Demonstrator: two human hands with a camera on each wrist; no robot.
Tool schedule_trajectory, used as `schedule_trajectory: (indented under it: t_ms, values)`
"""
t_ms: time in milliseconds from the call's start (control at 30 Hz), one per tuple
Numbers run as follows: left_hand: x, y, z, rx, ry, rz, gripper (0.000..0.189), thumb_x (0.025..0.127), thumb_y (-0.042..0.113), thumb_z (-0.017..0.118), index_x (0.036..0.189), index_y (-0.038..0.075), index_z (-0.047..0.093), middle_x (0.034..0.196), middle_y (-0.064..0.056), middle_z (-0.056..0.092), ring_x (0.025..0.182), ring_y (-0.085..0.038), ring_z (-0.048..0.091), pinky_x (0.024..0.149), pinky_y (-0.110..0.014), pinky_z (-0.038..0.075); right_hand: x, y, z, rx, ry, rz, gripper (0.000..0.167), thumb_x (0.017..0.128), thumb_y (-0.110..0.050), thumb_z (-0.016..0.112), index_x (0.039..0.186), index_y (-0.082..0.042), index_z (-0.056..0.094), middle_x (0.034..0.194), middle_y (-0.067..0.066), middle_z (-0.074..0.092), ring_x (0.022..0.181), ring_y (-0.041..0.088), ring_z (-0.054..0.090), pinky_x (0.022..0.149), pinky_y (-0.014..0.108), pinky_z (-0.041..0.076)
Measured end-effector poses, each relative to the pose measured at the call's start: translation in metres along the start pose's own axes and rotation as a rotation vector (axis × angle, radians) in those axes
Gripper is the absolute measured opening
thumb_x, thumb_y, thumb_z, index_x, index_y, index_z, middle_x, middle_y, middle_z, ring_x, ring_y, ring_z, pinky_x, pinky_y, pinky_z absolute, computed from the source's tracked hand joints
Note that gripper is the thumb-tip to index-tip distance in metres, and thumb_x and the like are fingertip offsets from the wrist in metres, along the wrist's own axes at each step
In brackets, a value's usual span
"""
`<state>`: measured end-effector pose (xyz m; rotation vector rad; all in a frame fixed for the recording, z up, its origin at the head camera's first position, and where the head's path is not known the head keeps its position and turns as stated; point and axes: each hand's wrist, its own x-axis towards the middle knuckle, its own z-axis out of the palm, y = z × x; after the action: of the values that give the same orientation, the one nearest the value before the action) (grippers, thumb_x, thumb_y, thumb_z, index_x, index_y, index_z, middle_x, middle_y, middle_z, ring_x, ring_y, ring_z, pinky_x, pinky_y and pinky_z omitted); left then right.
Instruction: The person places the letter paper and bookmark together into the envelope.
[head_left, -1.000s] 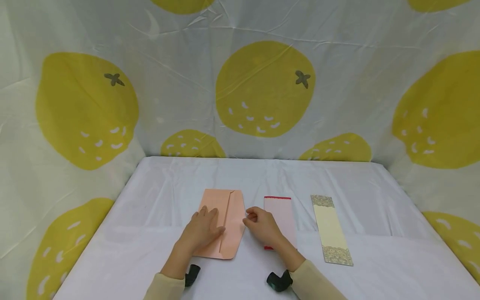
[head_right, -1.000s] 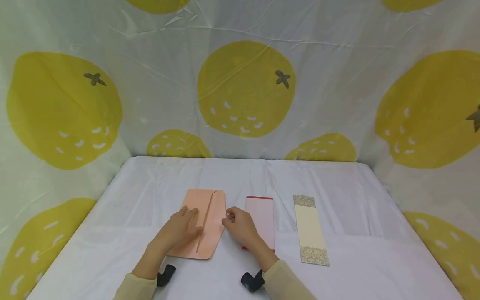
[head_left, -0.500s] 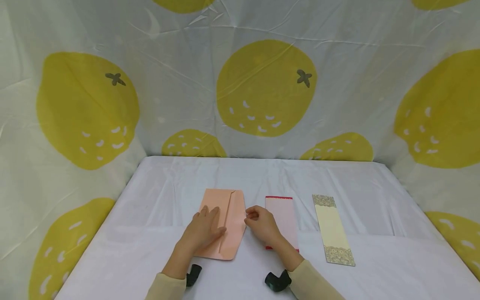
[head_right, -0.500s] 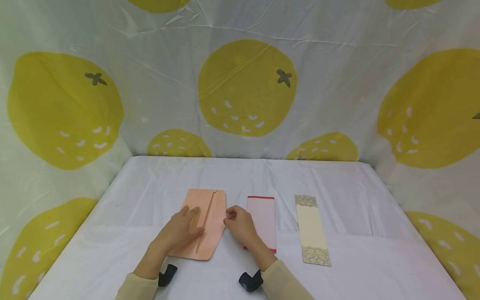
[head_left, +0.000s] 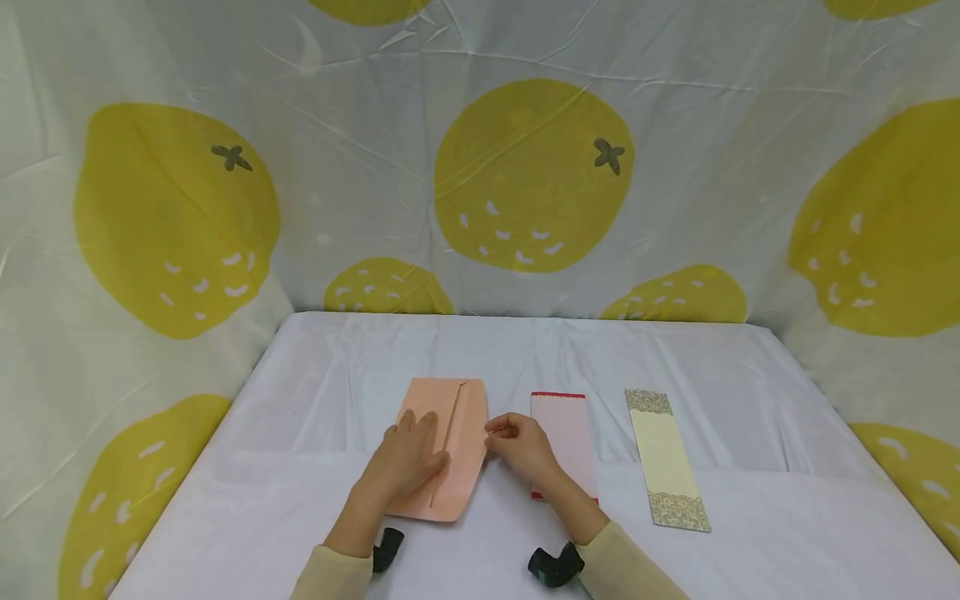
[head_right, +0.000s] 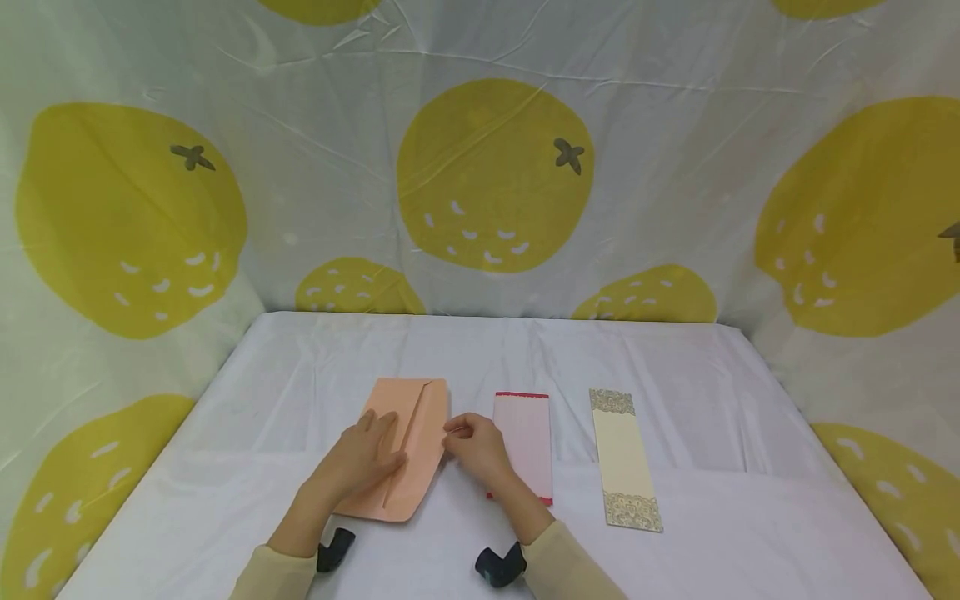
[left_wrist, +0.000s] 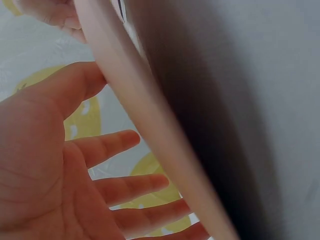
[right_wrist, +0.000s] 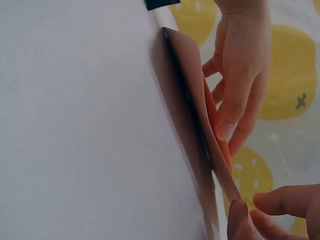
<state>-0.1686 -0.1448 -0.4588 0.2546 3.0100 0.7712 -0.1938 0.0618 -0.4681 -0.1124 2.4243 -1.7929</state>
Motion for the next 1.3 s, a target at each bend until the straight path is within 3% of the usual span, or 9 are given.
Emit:
schedule_trajectory:
  t_ms: [500,800,1133,1300]
  values:
    - [0.001,0.000,-0.003,-0.039,0.004,0.014,0.059,0.091,0.030,0.066,0.138,0.000,0.048,0.139,-0.037,0.040,0.117,-0.057,0.047,0.089,-0.061,0.044,0.001,-0.004,0.003,0.016,0.039,-0.046,0.012,0.081,0.005,0.067,0.092,0.003,0.067,0.071,0.004,0.065,0.063,0.016,0.063,0.061,0.027,0.053]
    - [0.004,-0.001,-0.006,-0.028,0.068,0.046,0.056,0.091,0.030,0.065,0.138,0.004,0.051,0.137,-0.033,0.046,0.118,-0.052,0.049,0.089,-0.061,0.045,0.002,-0.010,-0.001,0.005,0.063,-0.053,0.011,0.080,0.005,0.065,0.090,0.004,0.068,0.071,0.005,0.064,0.061,0.013,0.060,0.059,0.025,0.051]
    - [0.004,-0.002,-0.011,-0.112,0.066,0.115,0.050,0.094,0.026,0.062,0.141,0.011,0.052,0.142,-0.025,0.046,0.130,-0.049,0.041,0.098,-0.063,0.037,0.003,-0.014,-0.006,0.062,0.048,-0.010,0.012,0.081,0.005,0.066,0.093,0.006,0.067,0.074,0.007,0.063,0.063,0.013,0.061,0.062,0.026,0.054]
    - [0.003,-0.002,-0.013,-0.180,0.045,0.117,0.048,0.095,0.023,0.062,0.141,0.013,0.052,0.143,-0.021,0.047,0.133,-0.044,0.039,0.101,-0.061,0.035,0.001,-0.017,-0.007,0.092,0.049,0.009,0.011,0.081,0.006,0.065,0.092,0.006,0.067,0.074,0.007,0.062,0.063,0.015,0.062,0.064,0.031,0.056]
